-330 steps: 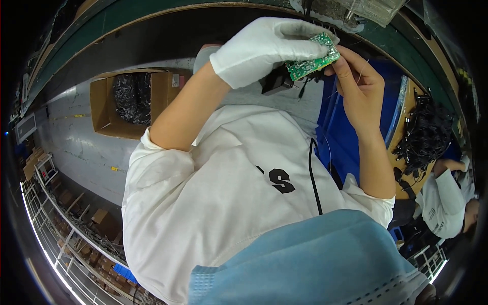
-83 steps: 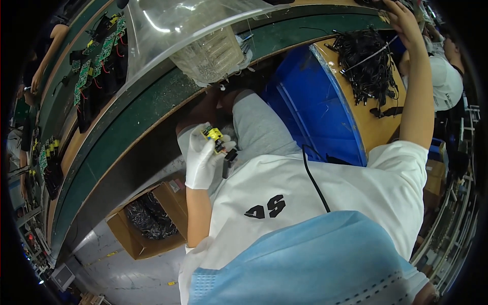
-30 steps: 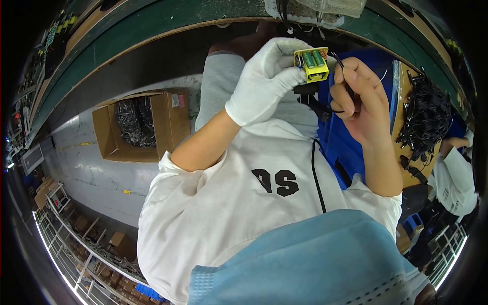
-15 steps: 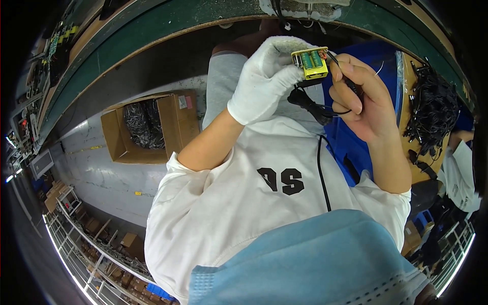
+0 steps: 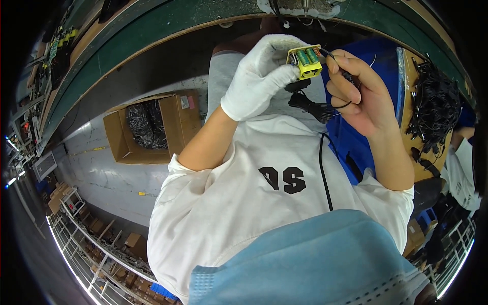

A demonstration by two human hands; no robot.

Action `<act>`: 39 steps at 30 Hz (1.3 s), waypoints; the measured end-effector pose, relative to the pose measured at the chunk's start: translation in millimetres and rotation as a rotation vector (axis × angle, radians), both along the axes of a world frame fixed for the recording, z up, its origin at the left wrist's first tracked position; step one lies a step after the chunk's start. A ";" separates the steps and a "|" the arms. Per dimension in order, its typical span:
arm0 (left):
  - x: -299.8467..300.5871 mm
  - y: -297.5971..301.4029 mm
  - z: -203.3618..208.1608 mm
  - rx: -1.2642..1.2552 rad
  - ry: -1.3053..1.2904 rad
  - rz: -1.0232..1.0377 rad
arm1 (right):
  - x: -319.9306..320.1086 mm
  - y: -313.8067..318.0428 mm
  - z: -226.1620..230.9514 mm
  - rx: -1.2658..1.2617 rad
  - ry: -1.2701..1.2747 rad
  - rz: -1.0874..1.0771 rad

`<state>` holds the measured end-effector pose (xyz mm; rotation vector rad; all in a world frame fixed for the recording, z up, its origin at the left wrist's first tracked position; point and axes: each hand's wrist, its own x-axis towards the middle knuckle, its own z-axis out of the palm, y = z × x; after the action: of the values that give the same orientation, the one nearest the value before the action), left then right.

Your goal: Manually assembling small electronic components on a production line.

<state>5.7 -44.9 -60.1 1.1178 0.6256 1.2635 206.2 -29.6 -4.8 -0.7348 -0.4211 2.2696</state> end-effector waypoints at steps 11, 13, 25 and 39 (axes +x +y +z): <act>0.4 -0.5 0.8 -0.005 0.055 -0.005 | -3.8 -0.2 2.1 0.021 -0.076 -0.026; 0.0 -0.5 1.2 0.023 0.117 0.008 | -5.9 -2.7 4.0 0.102 -0.219 -0.040; -3.1 2.3 3.3 -0.297 -0.078 -0.068 | -11.8 -4.7 -7.0 0.295 -0.522 -0.072; -7.8 24.4 35.2 -0.288 0.235 -0.059 | -0.9 16.6 -22.4 0.746 -0.684 -0.164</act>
<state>-2.1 -20.5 -24.9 1.0414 0.9140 0.9619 205.3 -13.0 -27.3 -1.0556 -1.3699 1.4655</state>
